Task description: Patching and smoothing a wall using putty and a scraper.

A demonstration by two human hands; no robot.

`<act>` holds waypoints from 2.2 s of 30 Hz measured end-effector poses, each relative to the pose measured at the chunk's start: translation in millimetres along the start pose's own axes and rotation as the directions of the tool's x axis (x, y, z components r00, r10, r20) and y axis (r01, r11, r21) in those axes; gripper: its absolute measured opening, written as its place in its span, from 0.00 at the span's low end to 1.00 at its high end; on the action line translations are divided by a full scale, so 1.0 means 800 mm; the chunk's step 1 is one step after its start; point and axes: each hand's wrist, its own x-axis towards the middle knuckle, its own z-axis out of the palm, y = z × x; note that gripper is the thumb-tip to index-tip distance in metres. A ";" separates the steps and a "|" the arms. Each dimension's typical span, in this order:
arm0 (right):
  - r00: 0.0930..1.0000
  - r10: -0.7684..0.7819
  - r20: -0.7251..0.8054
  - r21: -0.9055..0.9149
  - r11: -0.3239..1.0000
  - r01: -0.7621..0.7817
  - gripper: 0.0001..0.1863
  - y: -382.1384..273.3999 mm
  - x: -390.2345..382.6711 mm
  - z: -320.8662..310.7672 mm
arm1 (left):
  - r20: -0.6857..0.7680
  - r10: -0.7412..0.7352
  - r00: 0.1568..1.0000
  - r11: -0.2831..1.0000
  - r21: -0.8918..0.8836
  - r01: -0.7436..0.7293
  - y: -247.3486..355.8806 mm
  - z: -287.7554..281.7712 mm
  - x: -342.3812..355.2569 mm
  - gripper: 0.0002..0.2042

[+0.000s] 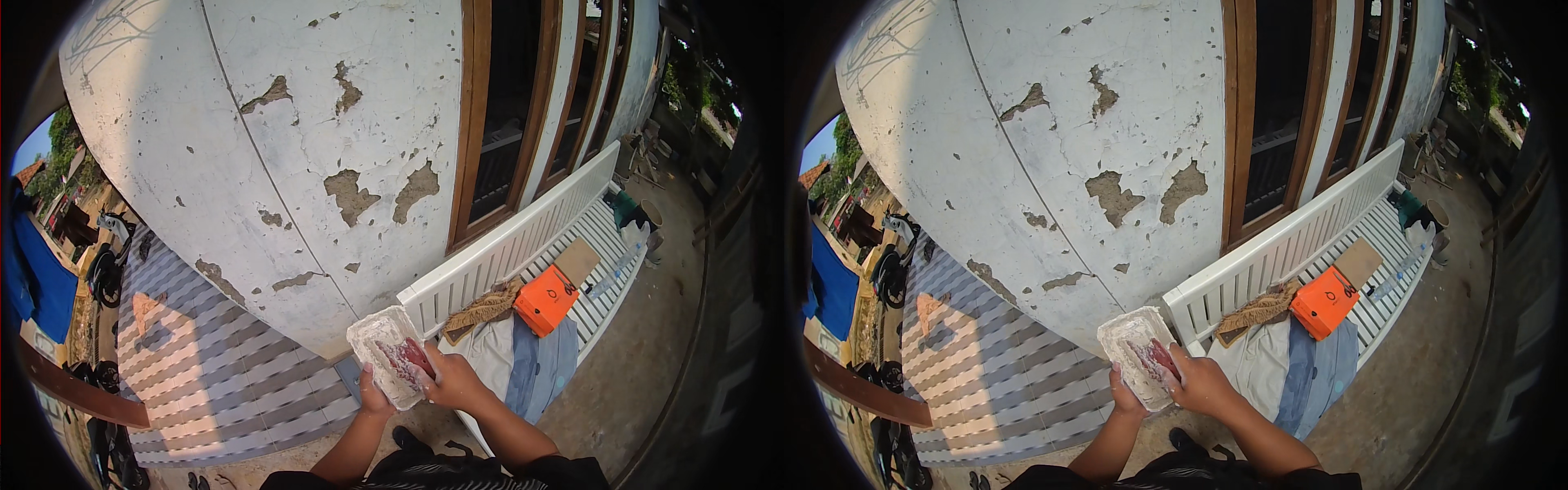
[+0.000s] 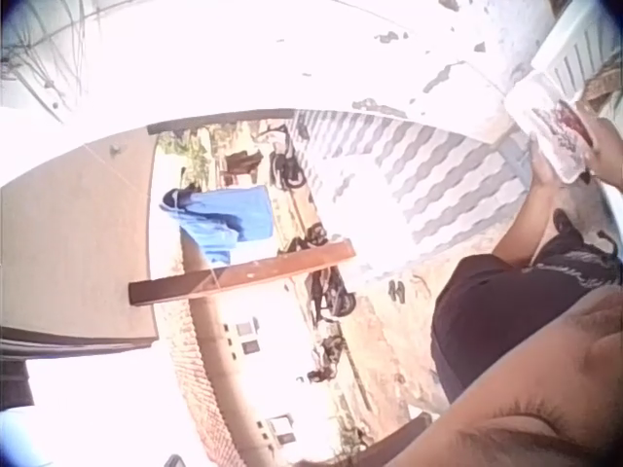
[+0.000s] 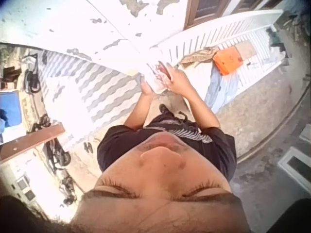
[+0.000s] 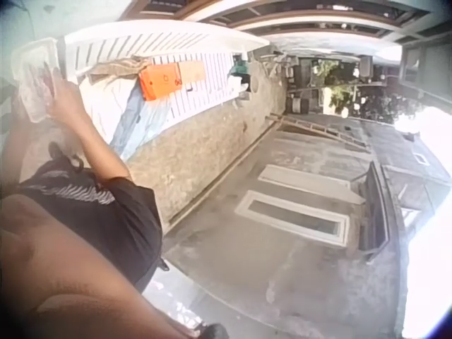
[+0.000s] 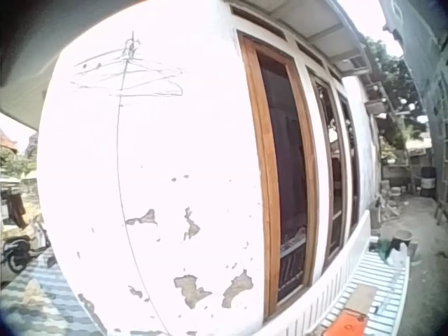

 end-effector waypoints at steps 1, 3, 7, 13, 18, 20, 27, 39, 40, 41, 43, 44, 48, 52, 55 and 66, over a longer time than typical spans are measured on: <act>0.999 -0.038 0.017 -0.039 0.998 0.039 0.19 -0.004 0.005 0.006 | 0.006 0.003 1.000 1.000 -0.003 -0.003 0.009 0.002 -0.001 0.35; 0.998 -0.069 -0.014 -0.021 0.997 0.068 0.19 -0.016 0.011 0.007 | 0.035 -0.009 0.999 1.000 -0.004 0.009 0.036 0.006 -0.002 0.35; 0.984 -0.055 -0.170 0.160 0.984 0.083 0.19 -0.026 0.024 0.014 | 0.002 0.104 0.995 0.994 0.038 -0.104 0.063 -0.005 -0.001 0.35; 0.988 -0.145 -0.044 0.101 0.984 0.149 0.19 -0.042 0.048 0.027 | -0.035 0.204 0.978 0.976 0.089 -0.201 0.079 -0.007 -0.001 0.34; 0.970 -0.240 0.044 0.113 0.966 0.234 0.23 -0.042 0.090 0.022 | -0.003 0.222 0.975 0.975 0.014 -0.222 0.094 0.015 0.018 0.33; 0.964 -0.262 0.044 0.092 0.962 0.257 0.23 -0.036 0.103 0.009 | -0.022 0.216 0.976 0.976 -0.006 -0.217 0.092 0.023 0.034 0.33; 0.944 -0.331 -0.016 0.207 0.922 0.327 0.21 -0.024 0.154 -0.013 | -0.024 0.376 0.926 0.926 0.030 -0.376 0.090 0.039 0.074 0.34; 0.889 -0.430 0.155 0.134 0.901 0.413 0.18 -0.004 0.196 -0.035 | -0.083 0.408 0.909 0.909 -0.056 -0.413 0.074 0.044 0.110 0.33; 0.906 -0.422 0.033 0.155 0.898 0.413 0.19 0.001 0.195 -0.034 | -0.057 0.433 0.900 0.901 -0.018 -0.434 0.074 0.049 0.112 0.33; 0.907 -0.419 0.040 0.156 0.900 0.408 0.19 0.003 0.194 -0.038 | -0.064 0.430 0.900 0.901 -0.020 -0.432 0.074 0.052 0.114 0.33; 0.929 -0.369 -0.012 0.139 0.920 0.367 0.20 0.004 0.197 -0.049 | -0.037 0.396 0.917 0.916 -0.059 -0.398 0.074 0.056 0.116 0.35; 0.940 -0.340 0.029 0.094 0.937 0.336 0.21 0.005 0.198 -0.048 | -0.010 0.409 0.912 0.910 -0.067 -0.409 0.072 0.050 0.122 0.35; 0.937 -0.350 0.000 0.110 0.931 0.348 0.21 0.020 0.200 -0.051 | -0.045 0.370 0.928 0.927 -0.045 -0.372 0.066 0.056 0.135 0.35; 0.945 -0.326 -0.031 0.206 0.923 0.325 0.21 0.020 0.199 -0.047 | -0.013 0.405 0.914 0.912 -0.070 -0.404 0.069 0.058 0.137 0.34; 0.948 -0.317 0.029 0.264 0.917 0.299 0.21 0.020 0.198 -0.028 | -0.023 0.421 0.907 0.906 -0.032 -0.421 0.070 0.053 0.133 0.34; 0.861 -0.465 0.207 0.265 0.874 0.408 0.18 -0.018 0.198 -0.003 | -0.129 0.520 0.844 0.850 -0.022 -0.527 0.085 0.024 0.100 0.35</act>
